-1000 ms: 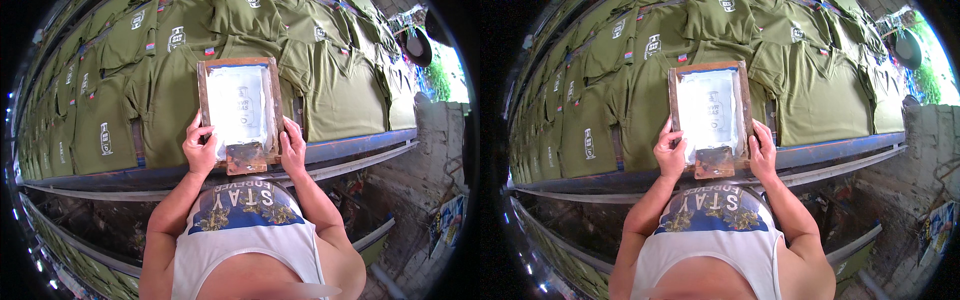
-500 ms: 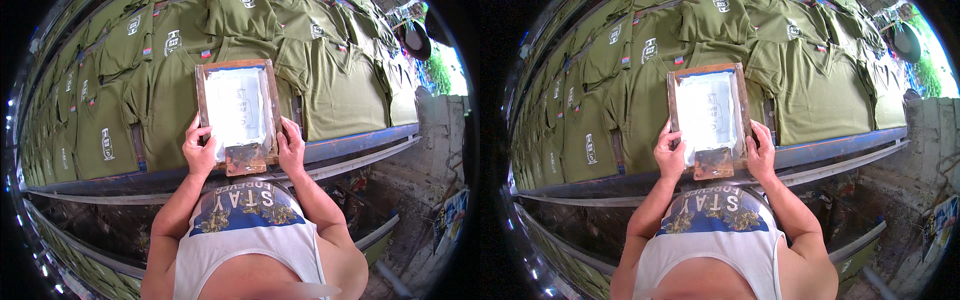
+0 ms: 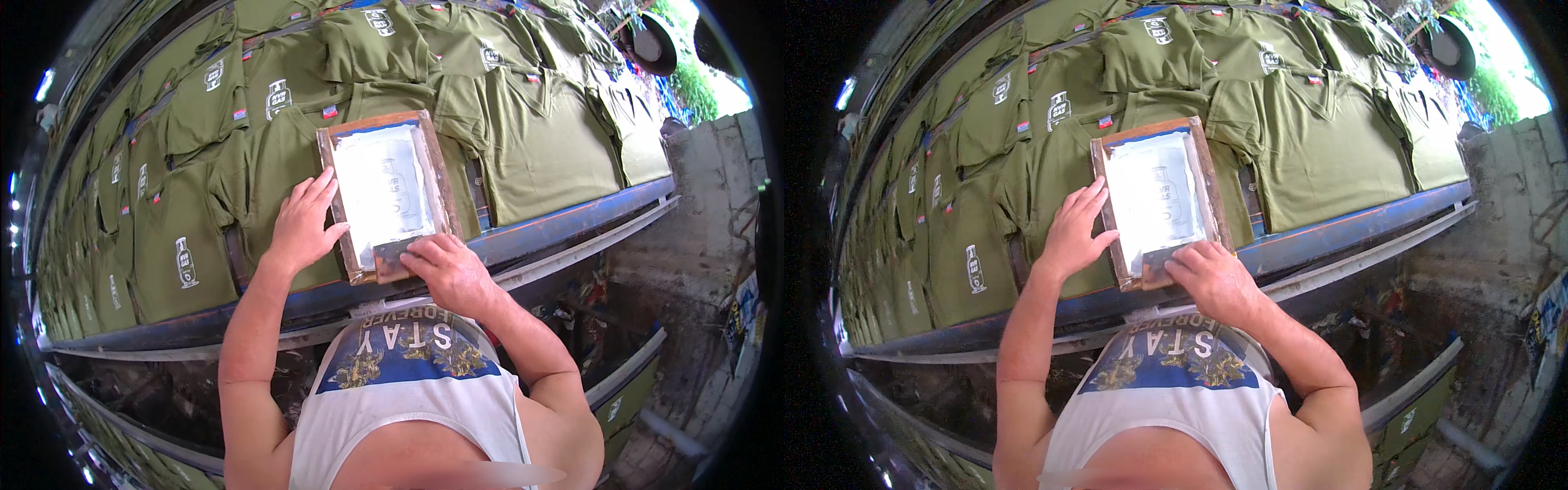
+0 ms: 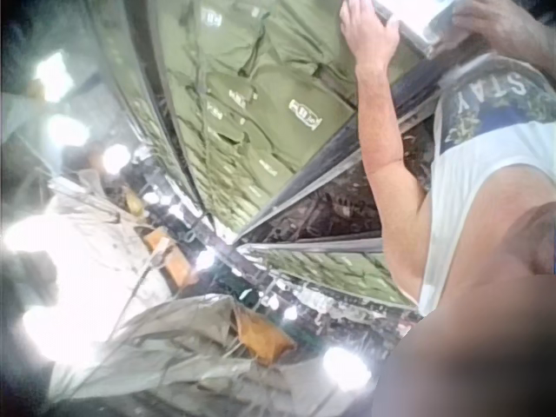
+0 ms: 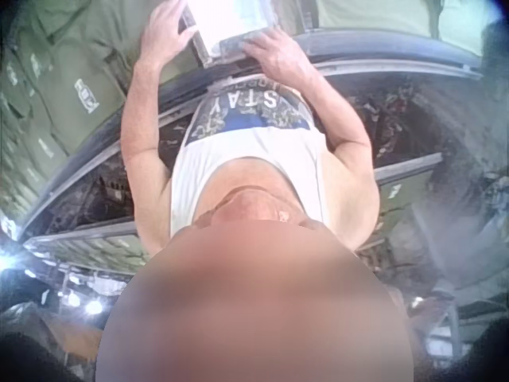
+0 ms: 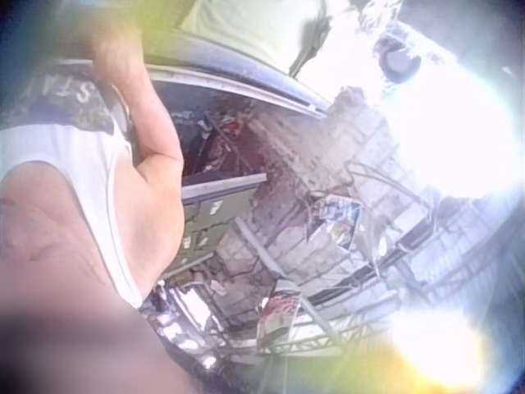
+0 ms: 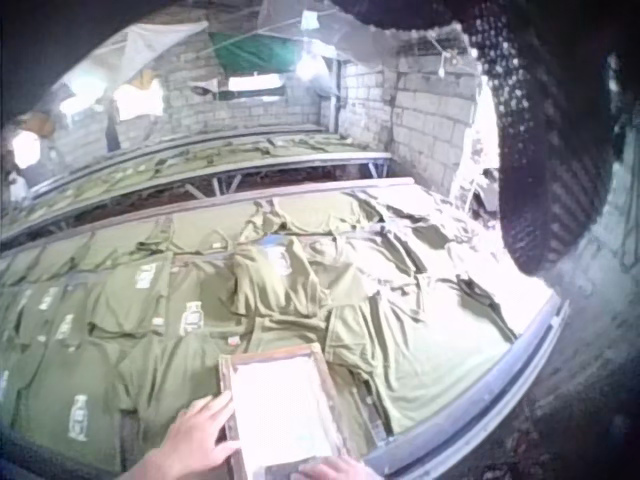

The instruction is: The person uses a squeegee to press white ink through a screen-printing frame onto a green t-shirt. The person repeatedly wipes the squeegee and repositions the frame over the shirt while maintaining consistent pressure and motion.

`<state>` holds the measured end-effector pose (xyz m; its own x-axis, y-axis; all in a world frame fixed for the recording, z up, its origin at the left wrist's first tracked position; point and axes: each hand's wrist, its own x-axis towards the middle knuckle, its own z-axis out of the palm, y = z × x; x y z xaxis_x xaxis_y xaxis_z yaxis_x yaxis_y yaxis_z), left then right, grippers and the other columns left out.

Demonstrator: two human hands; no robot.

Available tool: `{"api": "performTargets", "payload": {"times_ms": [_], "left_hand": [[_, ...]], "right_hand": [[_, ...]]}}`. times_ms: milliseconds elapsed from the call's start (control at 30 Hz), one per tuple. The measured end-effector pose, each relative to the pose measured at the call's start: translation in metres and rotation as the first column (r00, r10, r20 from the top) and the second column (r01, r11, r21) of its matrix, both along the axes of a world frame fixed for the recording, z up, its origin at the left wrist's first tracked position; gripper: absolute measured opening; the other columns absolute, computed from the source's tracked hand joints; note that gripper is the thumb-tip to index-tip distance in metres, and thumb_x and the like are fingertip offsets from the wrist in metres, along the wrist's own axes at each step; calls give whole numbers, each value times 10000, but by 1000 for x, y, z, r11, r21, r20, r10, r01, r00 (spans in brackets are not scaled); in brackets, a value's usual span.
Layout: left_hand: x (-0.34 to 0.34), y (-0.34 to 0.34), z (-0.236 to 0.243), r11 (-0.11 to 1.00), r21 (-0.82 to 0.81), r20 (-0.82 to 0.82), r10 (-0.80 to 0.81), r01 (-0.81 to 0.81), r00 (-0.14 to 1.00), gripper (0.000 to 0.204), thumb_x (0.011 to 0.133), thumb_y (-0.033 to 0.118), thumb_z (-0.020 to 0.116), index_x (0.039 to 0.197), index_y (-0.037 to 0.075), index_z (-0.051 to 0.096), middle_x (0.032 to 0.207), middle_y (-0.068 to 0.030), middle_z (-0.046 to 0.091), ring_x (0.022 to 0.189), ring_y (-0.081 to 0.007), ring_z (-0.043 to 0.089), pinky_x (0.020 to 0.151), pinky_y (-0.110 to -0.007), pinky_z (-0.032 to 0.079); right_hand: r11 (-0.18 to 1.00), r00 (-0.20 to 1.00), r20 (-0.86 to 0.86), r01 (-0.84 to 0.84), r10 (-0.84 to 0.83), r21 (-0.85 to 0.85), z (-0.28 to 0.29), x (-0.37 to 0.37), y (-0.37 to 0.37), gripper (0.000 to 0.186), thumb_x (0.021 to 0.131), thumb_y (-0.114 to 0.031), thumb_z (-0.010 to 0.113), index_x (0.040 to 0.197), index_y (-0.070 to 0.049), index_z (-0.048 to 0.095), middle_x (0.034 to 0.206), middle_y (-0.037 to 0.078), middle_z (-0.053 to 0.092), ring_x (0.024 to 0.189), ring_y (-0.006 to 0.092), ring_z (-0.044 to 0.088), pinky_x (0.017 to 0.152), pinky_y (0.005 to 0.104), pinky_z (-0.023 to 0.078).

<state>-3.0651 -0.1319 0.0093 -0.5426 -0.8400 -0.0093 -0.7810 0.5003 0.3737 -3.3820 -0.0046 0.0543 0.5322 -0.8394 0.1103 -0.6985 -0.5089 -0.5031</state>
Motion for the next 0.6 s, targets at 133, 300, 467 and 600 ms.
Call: {"api": "performTargets", "payload": {"times_ms": [133,300,467,600], "left_hand": [[-12,-6,23,994,112,158,-3,-15,987,922,887,361,973,1652,17,590,1825,-140,480,1475,-390,621,1205,-536,541],[-24,-8,33,994,105,269,-15,-14,963,822,901,378,981,1545,-3,640,1786,-161,510,1444,-373,660,1167,-560,577],[-24,-14,28,993,120,307,-58,22,950,839,885,397,991,1522,-10,627,1758,-185,521,1389,-378,704,1128,-547,604],[-25,-14,28,991,128,294,-66,29,953,814,870,395,1004,1479,-12,646,1730,-187,543,1345,-371,730,1116,-539,612]], "right_hand": [[989,985,-170,-4,29,147,9,19,-18,462,876,14,741,1333,-30,793,1314,151,741,1278,387,691,1121,516,566],[976,998,-64,-3,18,220,26,7,-61,382,910,60,663,1267,18,793,1209,222,773,1234,448,700,1122,533,567],[982,998,-2,62,-62,179,22,8,-24,415,886,101,647,1267,24,794,1219,208,768,1221,448,703,1093,526,581],[985,987,-2,161,-161,65,1,17,6,466,864,87,692,1303,-12,810,1250,148,763,1230,396,705,1102,503,585]]}}
